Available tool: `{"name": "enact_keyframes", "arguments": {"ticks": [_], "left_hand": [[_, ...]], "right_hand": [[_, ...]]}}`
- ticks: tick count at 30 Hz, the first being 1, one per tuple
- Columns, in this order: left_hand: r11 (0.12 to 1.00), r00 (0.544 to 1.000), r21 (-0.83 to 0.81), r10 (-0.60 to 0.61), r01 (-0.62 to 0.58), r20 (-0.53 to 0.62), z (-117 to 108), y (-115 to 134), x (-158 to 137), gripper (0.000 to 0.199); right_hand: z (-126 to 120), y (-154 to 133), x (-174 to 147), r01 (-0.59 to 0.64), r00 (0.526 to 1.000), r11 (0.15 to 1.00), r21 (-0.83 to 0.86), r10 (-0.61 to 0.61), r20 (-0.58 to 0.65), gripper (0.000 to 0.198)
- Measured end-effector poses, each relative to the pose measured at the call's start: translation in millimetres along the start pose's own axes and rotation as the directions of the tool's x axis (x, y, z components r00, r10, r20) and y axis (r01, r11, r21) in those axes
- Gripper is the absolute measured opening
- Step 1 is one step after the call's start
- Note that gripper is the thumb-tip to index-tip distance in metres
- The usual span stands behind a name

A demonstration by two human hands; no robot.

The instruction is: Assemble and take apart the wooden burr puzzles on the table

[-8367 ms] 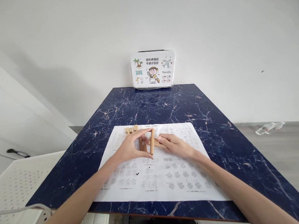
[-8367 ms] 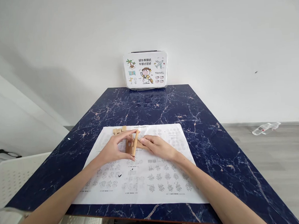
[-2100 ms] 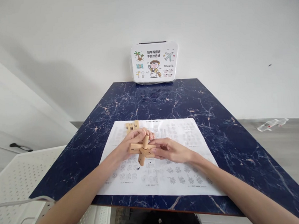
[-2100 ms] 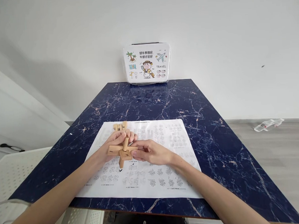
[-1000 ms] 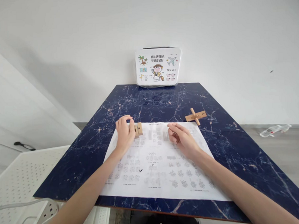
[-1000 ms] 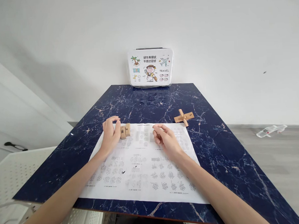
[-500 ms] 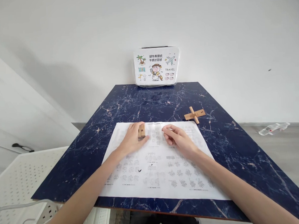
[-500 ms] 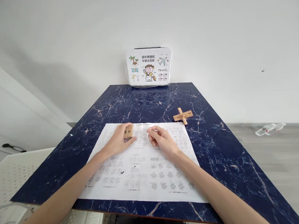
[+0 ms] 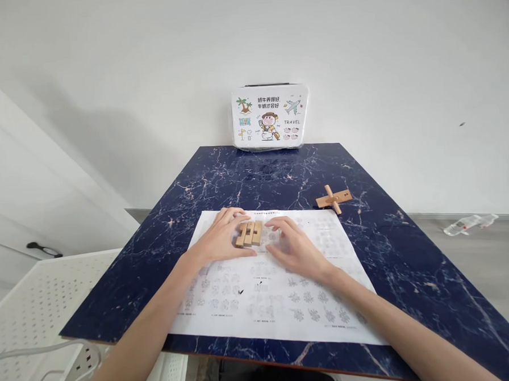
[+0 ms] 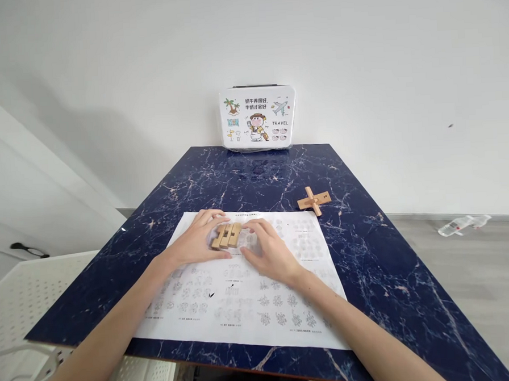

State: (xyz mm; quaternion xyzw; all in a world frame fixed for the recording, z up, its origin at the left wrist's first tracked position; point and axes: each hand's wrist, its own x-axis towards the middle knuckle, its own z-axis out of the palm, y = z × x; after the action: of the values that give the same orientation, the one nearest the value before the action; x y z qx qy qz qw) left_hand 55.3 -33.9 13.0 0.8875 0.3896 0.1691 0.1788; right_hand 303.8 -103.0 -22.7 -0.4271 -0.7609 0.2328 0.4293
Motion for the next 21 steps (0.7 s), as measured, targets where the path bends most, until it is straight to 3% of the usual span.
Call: {"name": "enact_keyframes", "arguments": {"ticks": [3,6,14,21], "left_hand": [[0.998,0.998,-0.019,-0.061,0.062,0.030,-5.7,2.1,-2.4,0.072],[0.994,0.995,-0.058,-0.089,0.092,0.044,-5.6,7.3,-4.1,0.070],[0.992,0.998,-0.128,-0.018,0.025,0.058,5.6,10.9,-1.3,0.070],[0.966,0.994,-0.236,-0.097,0.104,0.040,6.7,13.5,2.8,0.065]], "right_hand": [[2.5,1.9,-2.2,0.136,0.988,0.983,-0.121,-0.126,0.084,0.063],[4.4,3.3,-2.3,0.165,0.980,0.971,-0.172,-0.143,0.137,0.071],[6.2,4.0,-0.5,0.134,0.989,0.977,-0.165,-0.120,0.088,0.056],[0.7,10.7,1.7,0.028,0.999,0.995,-0.091,-0.031,-0.023,0.048]]}}
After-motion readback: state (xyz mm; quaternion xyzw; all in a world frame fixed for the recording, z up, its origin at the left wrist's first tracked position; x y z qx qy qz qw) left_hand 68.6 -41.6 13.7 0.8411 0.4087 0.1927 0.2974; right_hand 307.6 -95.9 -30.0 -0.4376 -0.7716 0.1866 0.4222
